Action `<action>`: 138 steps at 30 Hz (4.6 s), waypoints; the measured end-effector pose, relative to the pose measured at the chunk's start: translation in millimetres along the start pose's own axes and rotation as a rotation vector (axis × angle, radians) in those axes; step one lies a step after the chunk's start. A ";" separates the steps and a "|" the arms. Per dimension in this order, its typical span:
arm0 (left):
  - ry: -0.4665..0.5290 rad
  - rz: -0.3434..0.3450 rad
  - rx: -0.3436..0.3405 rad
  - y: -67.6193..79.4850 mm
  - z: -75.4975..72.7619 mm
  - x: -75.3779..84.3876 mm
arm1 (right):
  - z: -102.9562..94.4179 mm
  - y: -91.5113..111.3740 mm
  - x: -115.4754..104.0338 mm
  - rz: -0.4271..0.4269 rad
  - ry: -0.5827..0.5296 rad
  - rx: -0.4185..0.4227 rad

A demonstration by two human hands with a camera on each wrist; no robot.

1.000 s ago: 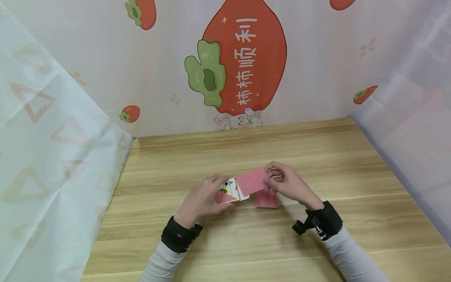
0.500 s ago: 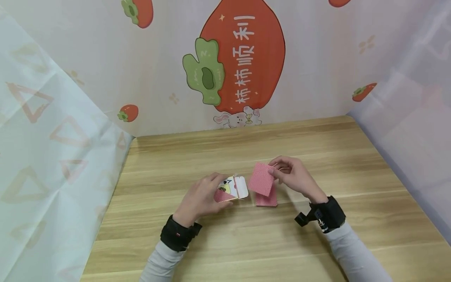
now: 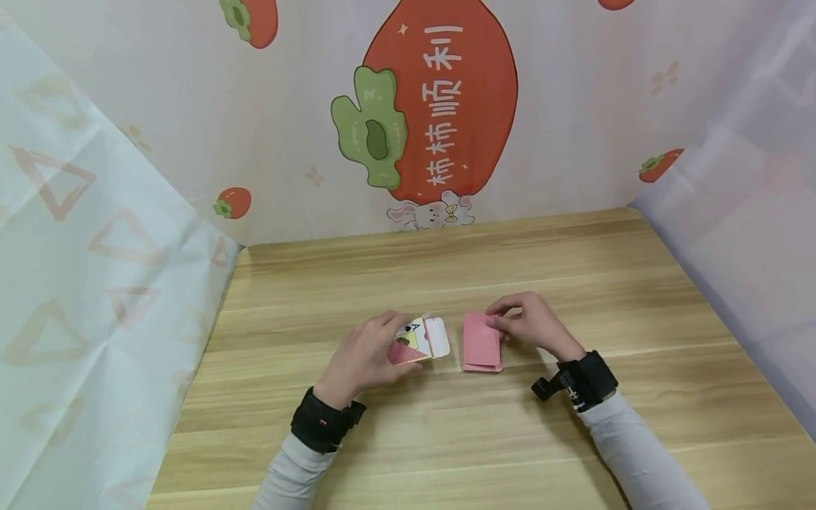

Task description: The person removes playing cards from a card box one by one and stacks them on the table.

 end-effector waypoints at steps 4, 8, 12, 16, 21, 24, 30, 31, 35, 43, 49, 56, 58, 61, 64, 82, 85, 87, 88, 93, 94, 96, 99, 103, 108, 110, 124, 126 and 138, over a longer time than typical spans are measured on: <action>-0.009 -0.002 -0.003 -0.1 0.3 -0.4 | 2.0 -0.5 2.6 0.018 0.004 -0.012; -0.013 -0.006 -0.006 -0.1 0.0 0.1 | 4.3 -1.8 3.5 -0.014 0.095 0.001; -0.011 -0.009 -0.009 0.2 1.0 -0.4 | 7.9 -3.5 2.4 -0.093 0.248 0.036; 0.000 -0.004 -0.006 0.6 1.6 -0.8 | 13.2 -4.4 1.3 -0.138 0.342 0.055; 0.009 -0.004 -0.010 0.4 1.7 -0.1 | 17.5 -4.0 1.5 -0.126 0.369 0.056; 0.001 -0.007 -0.016 0.3 2.3 0.4 | 18.7 -3.3 1.3 -0.110 0.365 0.063; -0.003 -0.011 -0.022 -0.2 1.9 3.4 | 19.3 -2.0 1.8 -0.078 0.367 0.068; -0.003 -0.010 -0.022 -0.4 1.6 3.9 | 19.3 -1.8 2.1 -0.074 0.368 0.071; -0.003 -0.002 -0.016 -0.5 1.3 4.8 | 19.0 -1.7 2.0 -0.072 0.382 0.083; -0.031 0.033 -0.002 0.6 4.9 7.2 | 22.6 5.2 -21.3 -0.219 0.251 0.106; -0.035 0.066 -0.006 -0.2 6.5 14.4 | 37.4 16.1 -48.9 -0.370 0.061 0.051; -0.034 0.131 0.017 0.1 9.2 21.7 | 57.9 22.5 -59.2 -0.337 -0.063 -0.050; -0.039 0.151 0.026 0.4 10.1 23.3 | 62.0 23.4 -59.3 -0.324 -0.075 -0.044; -0.035 0.171 0.042 1.2 11.3 25.0 | 66.1 25.3 -61.8 -0.305 -0.093 -0.034; -0.030 0.178 0.051 1.3 12.1 25.6 | 67.4 27.6 -68.9 -0.284 -0.110 -0.028; -0.033 0.098 -0.002 0.3 11.5 19.8 | 63.7 19.1 -48.1 -0.088 -0.282 -0.103; -0.031 0.085 -0.009 0.2 10.8 17.1 | 61.5 18.8 -47.8 -0.073 -0.278 -0.112; -0.036 0.071 -0.014 0.4 10.4 15.3 | 59.5 18.9 -48.1 -0.055 -0.288 -0.120; -0.033 0.065 -0.016 0.6 10.2 14.5 | 58.3 19.0 -48.6 -0.049 -0.299 -0.127; -0.021 0.042 -0.012 0.9 7.9 10.3 | 52.4 19.0 -49.9 -0.026 -0.332 -0.151; -0.019 0.040 -0.008 0.8 7.1 9.7 | 51.1 18.9 -50.0 -0.028 -0.334 -0.151; -0.015 0.039 0.004 0.6 5.5 8.4 | 48.3 18.7 -49.6 -0.035 -0.327 -0.142; 0.002 0.033 0.017 0.9 2.6 6.6 | 41.4 19.0 -48.8 -0.055 -0.288 -0.112; 0.022 0.013 0.023 2.4 -1.8 3.4 | 27.8 20.0 -48.2 -0.077 -0.243 -0.056; 0.022 0.008 0.032 2.7 -6.9 -0.8 | 10.2 17.8 -44.8 -0.082 -0.230 0.019; 0.023 0.012 0.035 2.1 -7.7 -1.7 | 4.0 15.6 -41.5 -0.083 -0.232 0.040; 0.010 -0.008 0.029 1.4 -5.7 -2.1 | -5.7 4.0 -8.0 0.035 -0.080 0.004; 0.011 -0.006 0.030 1.3 -5.3 -2.3 | -2.8 2.0 -2.5 0.049 -0.054 -0.016; 0.022 0.011 0.047 0.9 -4.3 0.5 | 10.2 -0.5 -0.7 -0.049 0.214 0.046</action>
Point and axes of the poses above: each hand's wrist, its own y-axis away from the middle knuckle, its own z-axis out of the palm, x = y × z, the point moved 2 cm from there along -y, towards the middle knuckle, and after that the axes turned 4 degrees about -z, right-handed, at the moved point
